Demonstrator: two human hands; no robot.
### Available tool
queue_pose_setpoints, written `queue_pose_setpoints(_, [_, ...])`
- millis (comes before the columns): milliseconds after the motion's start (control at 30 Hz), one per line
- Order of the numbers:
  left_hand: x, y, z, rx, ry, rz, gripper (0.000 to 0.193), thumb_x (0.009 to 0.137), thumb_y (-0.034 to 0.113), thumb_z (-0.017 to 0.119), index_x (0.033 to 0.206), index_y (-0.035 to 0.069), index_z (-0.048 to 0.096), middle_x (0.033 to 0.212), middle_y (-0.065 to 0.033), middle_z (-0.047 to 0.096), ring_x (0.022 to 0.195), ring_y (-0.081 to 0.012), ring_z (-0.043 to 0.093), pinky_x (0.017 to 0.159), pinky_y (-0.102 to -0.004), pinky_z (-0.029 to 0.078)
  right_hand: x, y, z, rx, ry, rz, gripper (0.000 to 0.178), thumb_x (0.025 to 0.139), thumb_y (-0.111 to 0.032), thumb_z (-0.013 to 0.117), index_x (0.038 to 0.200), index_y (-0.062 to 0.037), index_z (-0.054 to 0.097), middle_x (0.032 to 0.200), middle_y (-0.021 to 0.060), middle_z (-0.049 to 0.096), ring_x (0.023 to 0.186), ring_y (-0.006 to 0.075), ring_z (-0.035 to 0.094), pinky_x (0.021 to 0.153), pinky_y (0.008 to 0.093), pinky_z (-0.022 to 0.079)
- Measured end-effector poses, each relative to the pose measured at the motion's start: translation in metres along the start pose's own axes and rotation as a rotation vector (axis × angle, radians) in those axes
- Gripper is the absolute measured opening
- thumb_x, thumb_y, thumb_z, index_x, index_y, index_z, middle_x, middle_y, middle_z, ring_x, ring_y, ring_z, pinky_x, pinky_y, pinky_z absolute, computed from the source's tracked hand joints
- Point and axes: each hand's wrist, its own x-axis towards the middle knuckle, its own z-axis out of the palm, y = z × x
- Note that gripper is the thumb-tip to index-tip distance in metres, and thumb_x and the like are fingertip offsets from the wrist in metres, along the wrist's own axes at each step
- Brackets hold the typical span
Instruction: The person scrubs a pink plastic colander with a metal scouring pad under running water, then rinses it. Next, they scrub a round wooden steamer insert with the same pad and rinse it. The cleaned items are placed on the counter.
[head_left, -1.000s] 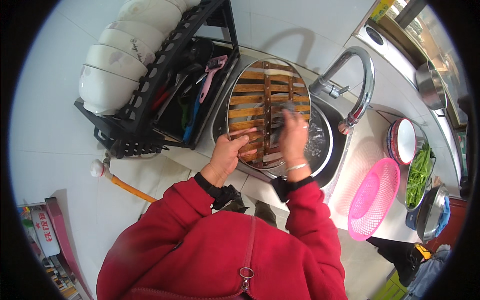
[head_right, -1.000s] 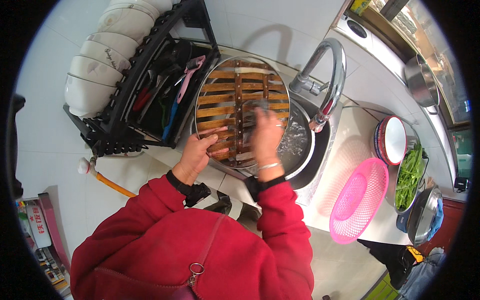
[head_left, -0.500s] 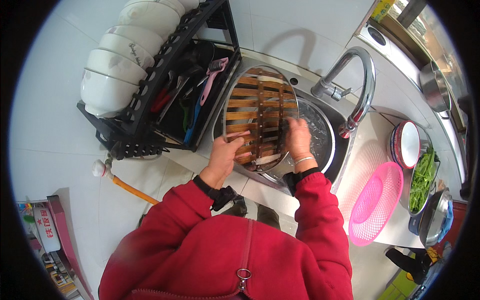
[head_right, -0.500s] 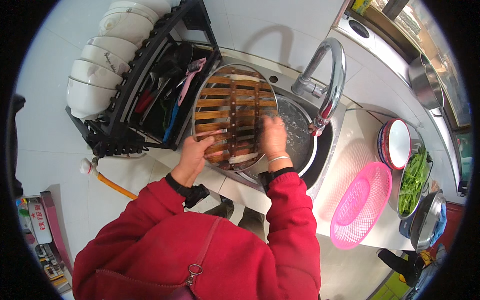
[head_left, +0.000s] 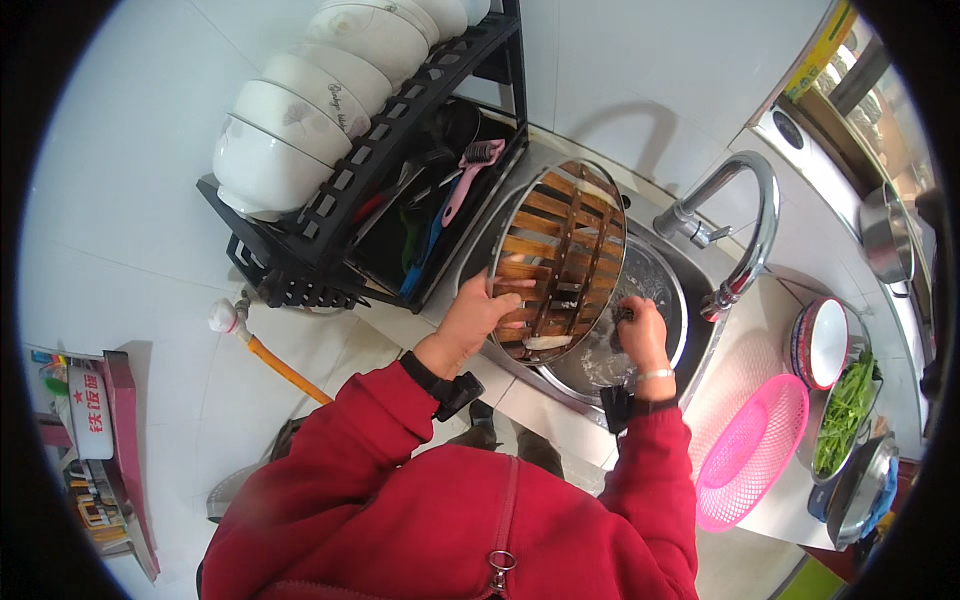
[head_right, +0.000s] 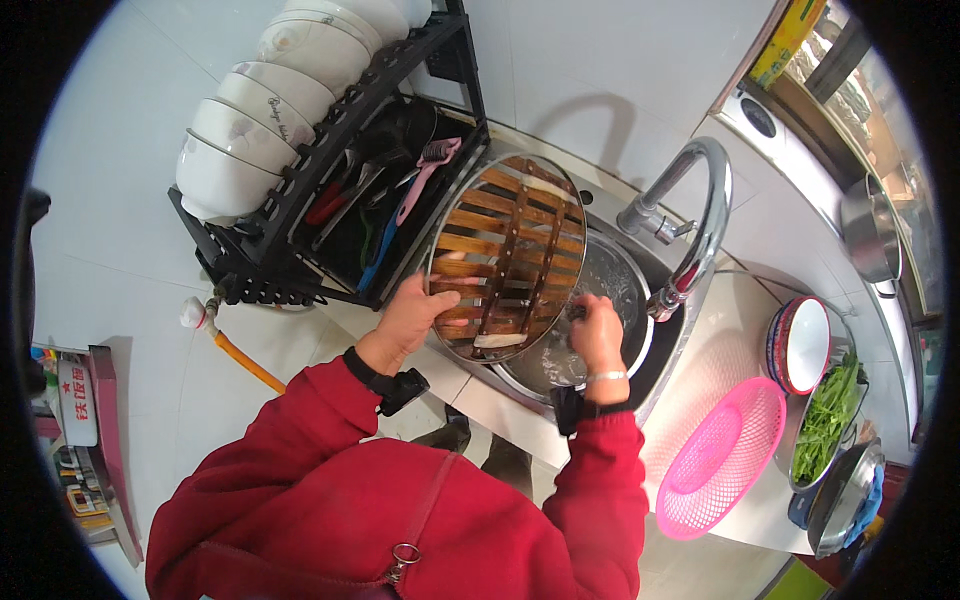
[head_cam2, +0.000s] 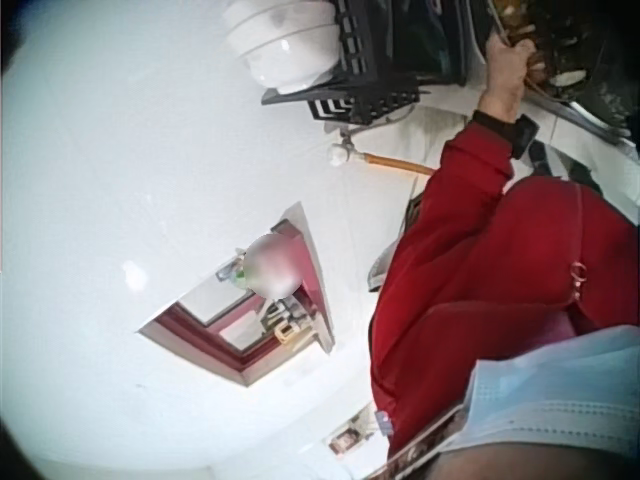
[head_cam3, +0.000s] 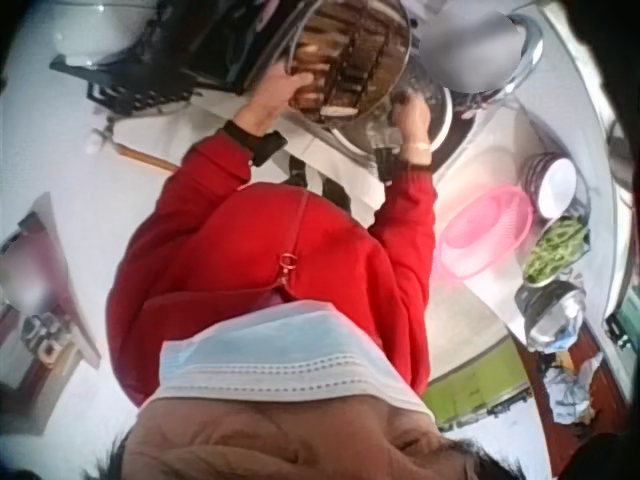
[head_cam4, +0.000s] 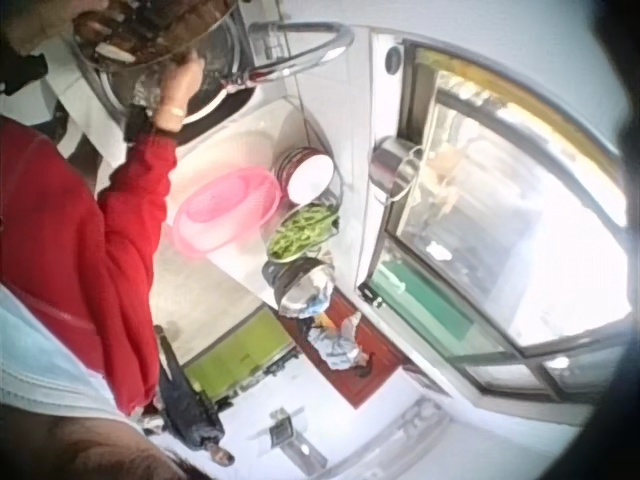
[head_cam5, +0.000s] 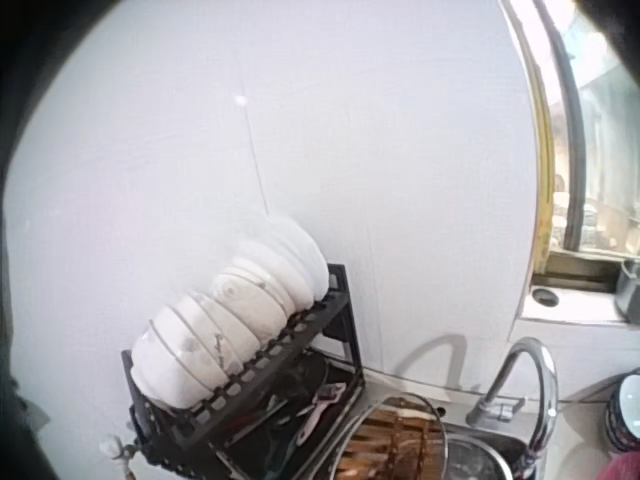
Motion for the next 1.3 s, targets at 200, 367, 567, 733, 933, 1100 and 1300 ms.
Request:
queue_pose_setpoints(200, [0.011,-0.009,0.023,0.158,-0.147,-0.015,0.037,0.082,-0.003,0.048,0.118,0.003,0.050,0.100,-0.0053,0.059,0.083,-0.0117,0.060,0.063,-0.0250,0.050,-0.050,-0.143,-0.017,0.139,0.302,-0.558,0.052,0.064,0.009,0.053,0.112,-0.0099,0.057,0.109,0.0222,0.052,0.101,0.0386,0.052,0.086,0.0399,0.045])
queue_pose_setpoints(367, [0.004,-0.015,0.031,0.138,-0.192,0.156,0.045,0.071,-0.014,0.037,0.112,-0.002,0.053,0.098,-0.0064,0.062,0.091,-0.0147,0.057,0.081,-0.0281,0.047,0.003,-0.155,-0.064,-0.052,0.509,-0.450,0.048,0.065,0.007,0.053,0.110,-0.0069,0.058,0.111,0.0236,0.052,0.098,0.0402,0.052,0.082,0.0429,0.045])
queue_pose_setpoints(567, [0.009,-0.014,0.032,0.357,0.014,0.071,0.037,0.074,-0.012,0.041,0.107,-0.003,0.055,0.091,-0.0068,0.063,0.087,-0.0126,0.058,0.077,-0.0260,0.047,-0.022,-0.179,-0.061,-0.474,0.269,-0.718,0.033,0.067,-0.013,0.060,0.099,-0.0013,0.059,0.098,0.0182,0.054,0.070,0.0282,0.056,0.058,0.0364,0.047])
queue_pose_setpoints(733, [0.003,-0.017,0.027,0.332,-0.143,0.267,0.045,0.071,-0.014,0.036,0.109,-0.001,0.055,0.098,-0.0062,0.060,0.088,-0.0120,0.059,0.068,-0.0264,0.050,-0.007,-0.162,-0.071,-0.489,0.468,-0.634,0.030,0.069,-0.009,0.058,0.098,-0.0026,0.059,0.103,0.0174,0.055,0.082,0.0320,0.056,0.065,0.0382,0.049])
queue_pose_setpoints(933, [-0.007,-0.016,0.030,0.255,-0.149,0.187,0.050,0.070,-0.016,0.034,0.111,0.003,0.055,0.102,-0.0062,0.060,0.090,-0.0141,0.059,0.071,-0.0252,0.050,0.016,-0.145,-0.085,-0.338,0.551,-0.548,0.031,0.064,-0.005,0.061,0.095,-0.0049,0.061,0.114,0.0134,0.051,0.085,0.0302,0.056,0.067,0.0367,0.051])
queue_pose_setpoints(1100, [-0.006,-0.006,0.022,0.254,-0.188,0.263,0.050,0.070,-0.018,0.036,0.113,0.001,0.056,0.098,-0.0056,0.062,0.094,-0.0130,0.058,0.084,-0.0264,0.046,-0.006,-0.169,-0.073,-0.534,0.437,-0.728,0.023,0.066,-0.011,0.060,0.089,-0.0110,0.061,0.112,0.0103,0.052,0.081,0.0250,0.057,0.055,0.0320,0.051])
queue_pose_setpoints(1300, [-0.009,-0.009,0.014,0.249,-0.270,0.189,0.050,0.072,-0.013,0.041,0.120,0.000,0.050,0.100,-0.0095,0.062,0.094,-0.0143,0.059,0.083,-0.0256,0.046,0.042,-0.148,-0.114,-0.457,0.440,-0.359,0.017,0.063,-0.011,0.067,0.079,-0.0096,0.059,0.085,0.0070,0.056,0.079,0.0294,0.059,0.065,0.0370,0.051])
